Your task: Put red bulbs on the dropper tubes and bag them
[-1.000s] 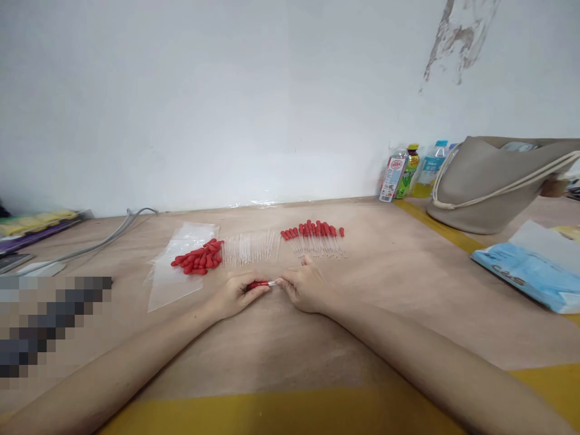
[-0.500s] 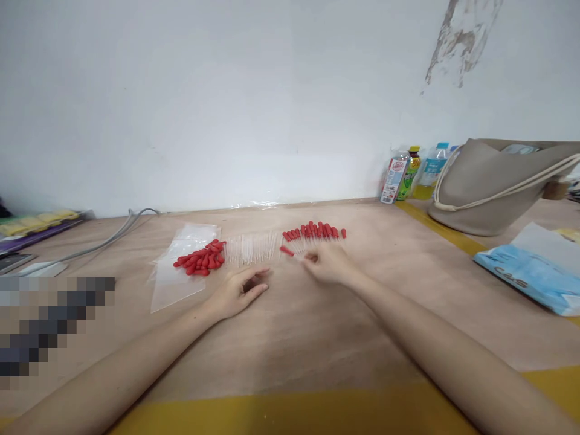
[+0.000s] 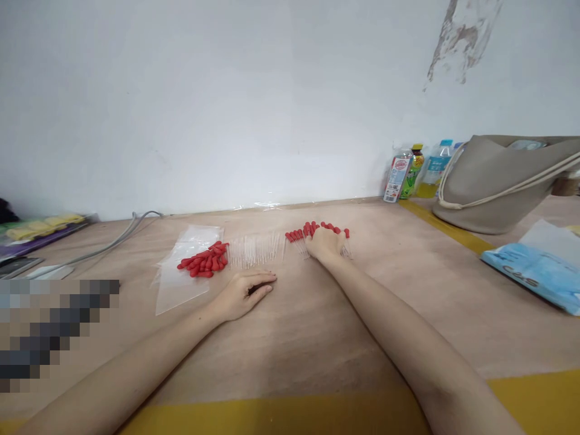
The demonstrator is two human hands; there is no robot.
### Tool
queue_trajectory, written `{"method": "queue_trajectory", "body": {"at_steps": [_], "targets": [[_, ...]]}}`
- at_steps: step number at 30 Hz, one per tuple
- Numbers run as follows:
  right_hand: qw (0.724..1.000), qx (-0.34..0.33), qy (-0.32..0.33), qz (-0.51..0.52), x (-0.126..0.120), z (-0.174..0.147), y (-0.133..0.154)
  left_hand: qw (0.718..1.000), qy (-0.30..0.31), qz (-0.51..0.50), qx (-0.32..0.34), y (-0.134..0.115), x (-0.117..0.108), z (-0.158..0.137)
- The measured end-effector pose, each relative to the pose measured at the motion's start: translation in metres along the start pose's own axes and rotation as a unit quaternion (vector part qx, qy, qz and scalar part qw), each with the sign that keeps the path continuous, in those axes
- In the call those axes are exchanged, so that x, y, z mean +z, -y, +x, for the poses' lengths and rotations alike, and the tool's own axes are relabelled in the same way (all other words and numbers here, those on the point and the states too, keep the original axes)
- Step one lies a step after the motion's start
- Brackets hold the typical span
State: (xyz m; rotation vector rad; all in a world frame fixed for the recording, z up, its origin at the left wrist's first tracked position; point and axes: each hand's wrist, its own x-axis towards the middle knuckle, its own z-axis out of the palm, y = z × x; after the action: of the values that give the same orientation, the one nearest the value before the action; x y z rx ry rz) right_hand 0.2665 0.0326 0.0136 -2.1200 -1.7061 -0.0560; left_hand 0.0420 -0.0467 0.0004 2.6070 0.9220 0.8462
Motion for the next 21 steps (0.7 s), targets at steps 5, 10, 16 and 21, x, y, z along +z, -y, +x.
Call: {"method": "queue_trajectory", "body": {"at_steps": [5, 10, 16, 21], "targets": [[0.999, -0.050, -0.001, -0.009, 0.000, -0.008, 0.006, 1.000, 0.007, 0.008, 0.001, 0.000, 0.000, 0.001], [0.992, -0.115, 0.043, 0.002, 0.001, -0.024, 0.038, 1.000, 0.009, 0.003, 0.009, -0.002, 0.000, 0.002], [0.992, -0.083, 0.090, -0.019, 0.008, -0.021, 0.063, 1.000, 0.014, 0.001, 0.012, -0.002, -0.001, 0.002], [0.991, -0.087, 0.094, -0.029, 0.008, -0.022, 0.065, 1.000, 0.018, 0.007, 0.013, -0.001, 0.000, 0.002]]}}
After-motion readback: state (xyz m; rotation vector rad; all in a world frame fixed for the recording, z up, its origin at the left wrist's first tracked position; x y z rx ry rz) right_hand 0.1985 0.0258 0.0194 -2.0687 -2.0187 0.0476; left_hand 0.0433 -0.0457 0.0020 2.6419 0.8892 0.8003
